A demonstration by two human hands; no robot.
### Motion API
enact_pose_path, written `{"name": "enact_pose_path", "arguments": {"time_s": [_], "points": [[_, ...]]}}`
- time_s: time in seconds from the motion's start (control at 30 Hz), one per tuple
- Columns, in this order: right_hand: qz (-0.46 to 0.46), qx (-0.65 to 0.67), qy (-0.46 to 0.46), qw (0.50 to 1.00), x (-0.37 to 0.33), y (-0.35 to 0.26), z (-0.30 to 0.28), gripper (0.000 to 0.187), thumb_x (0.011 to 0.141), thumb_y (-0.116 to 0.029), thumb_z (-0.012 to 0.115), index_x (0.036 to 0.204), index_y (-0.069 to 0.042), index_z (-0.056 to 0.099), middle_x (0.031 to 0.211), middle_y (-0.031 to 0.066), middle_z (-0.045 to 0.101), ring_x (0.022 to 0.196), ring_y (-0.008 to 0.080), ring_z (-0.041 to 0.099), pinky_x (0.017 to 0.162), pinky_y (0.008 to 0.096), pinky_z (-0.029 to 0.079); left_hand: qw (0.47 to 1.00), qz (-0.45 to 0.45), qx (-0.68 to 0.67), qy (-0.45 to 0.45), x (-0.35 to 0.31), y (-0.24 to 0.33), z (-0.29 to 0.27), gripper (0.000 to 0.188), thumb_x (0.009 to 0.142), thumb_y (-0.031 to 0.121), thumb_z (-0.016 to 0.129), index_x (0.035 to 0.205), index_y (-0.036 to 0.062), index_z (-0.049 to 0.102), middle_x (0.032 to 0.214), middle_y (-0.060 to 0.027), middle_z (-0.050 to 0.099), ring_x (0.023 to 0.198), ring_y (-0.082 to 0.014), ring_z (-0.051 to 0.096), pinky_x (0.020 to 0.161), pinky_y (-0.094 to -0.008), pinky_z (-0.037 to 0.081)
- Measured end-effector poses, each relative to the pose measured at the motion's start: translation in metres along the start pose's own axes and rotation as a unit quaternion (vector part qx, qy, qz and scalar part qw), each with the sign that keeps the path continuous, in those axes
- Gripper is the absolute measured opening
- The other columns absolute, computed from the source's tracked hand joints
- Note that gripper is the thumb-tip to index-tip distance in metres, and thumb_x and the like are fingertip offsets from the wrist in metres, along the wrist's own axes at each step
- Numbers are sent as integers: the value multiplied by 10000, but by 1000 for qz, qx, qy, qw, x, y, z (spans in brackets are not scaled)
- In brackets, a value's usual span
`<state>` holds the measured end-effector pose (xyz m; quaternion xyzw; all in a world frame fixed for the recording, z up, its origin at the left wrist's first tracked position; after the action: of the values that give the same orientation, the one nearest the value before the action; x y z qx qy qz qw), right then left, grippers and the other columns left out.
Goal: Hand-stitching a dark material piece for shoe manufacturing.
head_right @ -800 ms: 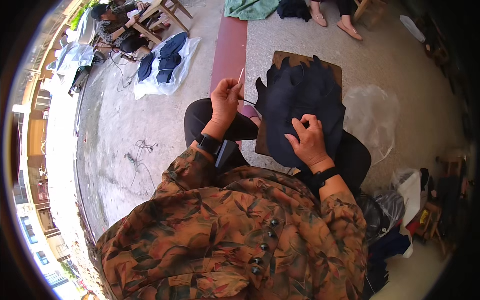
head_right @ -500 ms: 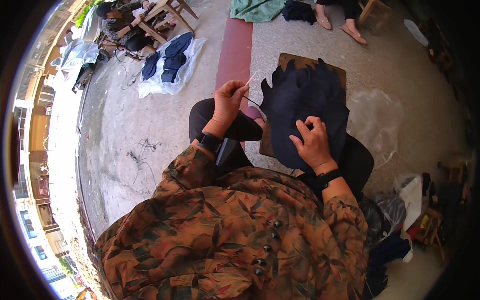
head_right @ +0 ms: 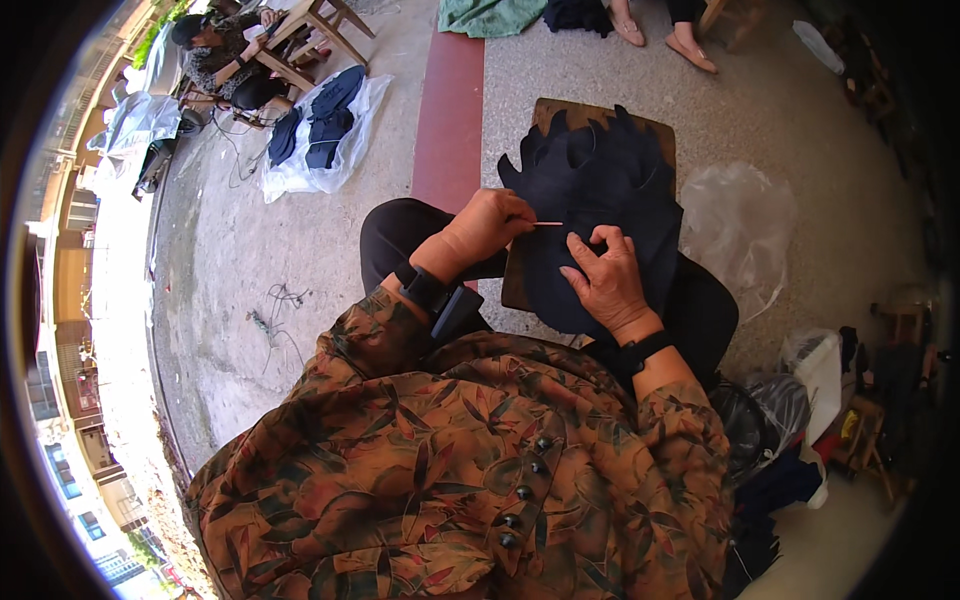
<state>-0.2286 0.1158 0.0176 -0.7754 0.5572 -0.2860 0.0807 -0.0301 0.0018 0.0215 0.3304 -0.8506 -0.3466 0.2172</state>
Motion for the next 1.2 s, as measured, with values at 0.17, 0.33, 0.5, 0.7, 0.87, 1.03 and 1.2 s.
{"name": "enact_pose_path", "arguments": {"time_s": [0.17, 0.33, 0.5, 0.7, 0.87, 1.03, 1.2], "points": [[-12, 1, -8, 1000, -2, 3, 1, 469, 664, -174, 792, 1100, -80, 648, 1021, 109, 472, 849, 260, 483, 770, 360, 427, 998, -36, 14, -47, 8, 6, -3, 78, 735, 91, 662, 782, 39, 696, 780, -141, 667, 734, -313, 648, 672, -356, 517], [-17, -1, -21, 1000, -3, 3, 1, 454, 673, -181, 786, 1096, -83, 652, 1045, 113, 474, 849, 262, 485, 773, 361, 429, 996, 9, -89, 6, 15, 12, 24, 78, 706, 61, 678, 769, 15, 686, 762, -159, 661, 708, -317, 656, 653, -348, 521], [-15, 5, -6, 1000, 4, 2, -3, 409, 696, -138, 762, 1084, -67, 652, 991, 118, 515, 814, 267, 520, 757, 372, 446, 994, -62, -89, 34, 17, 15, 36, 99, 718, 54, 709, 784, -9, 670, 743, -147, 655, 723, -270, 662, 671, -323, 510], [54, 79, 106, 990, 26, 33, -10, 213, 762, -4, 639, 974, -13, 635, 852, 143, 554, 748, 312, 596, 661, 380, 492, 996, -10, 55, 64, 14, 20, 31, 133, 731, 192, 718, 782, 81, 667, 793, -103, 642, 795, -300, 640, 721, -392, 508], [-55, -35, -39, 997, 42, 31, -11, 42, 764, 13, 582, 781, -22, 567, 815, 135, 532, 720, 316, 597, 632, 391, 504, 997, -24, 73, 0, 17, 10, 32, 158, 749, 213, 711, 797, 88, 627, 786, -76, 623, 797, -289, 634, 704, -388, 503], [-133, -113, -141, 974, 57, 29, -15, 64, 737, 6, 563, 727, -33, 514, 763, 145, 502, 667, 319, 578, 603, 389, 505, 998, -9, 62, -13, 17, 8, 32, 191, 753, 213, 703, 834, 80, 593, 823, -99, 626, 838, -310, 628, 718, -401, 501], [-147, -120, -186, 964, 64, 33, -18, 66, 736, -17, 570, 754, -32, 508, 751, 154, 518, 676, 333, 586, 606, 416, 508, 997, -17, 67, -25, 24, 11, 31, 218, 751, 215, 703, 861, 73, 579, 853, -122, 624, 864, -328, 620, 727, -428, 495]]}}
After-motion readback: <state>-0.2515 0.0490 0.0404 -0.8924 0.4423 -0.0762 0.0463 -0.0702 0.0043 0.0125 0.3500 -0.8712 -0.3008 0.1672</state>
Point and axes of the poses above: each hand's wrist, its own x-axis towards the middle knuckle, its own z-axis out of the palm, y = z × x, the point moved 1 cm from there along x, towards the middle knuckle
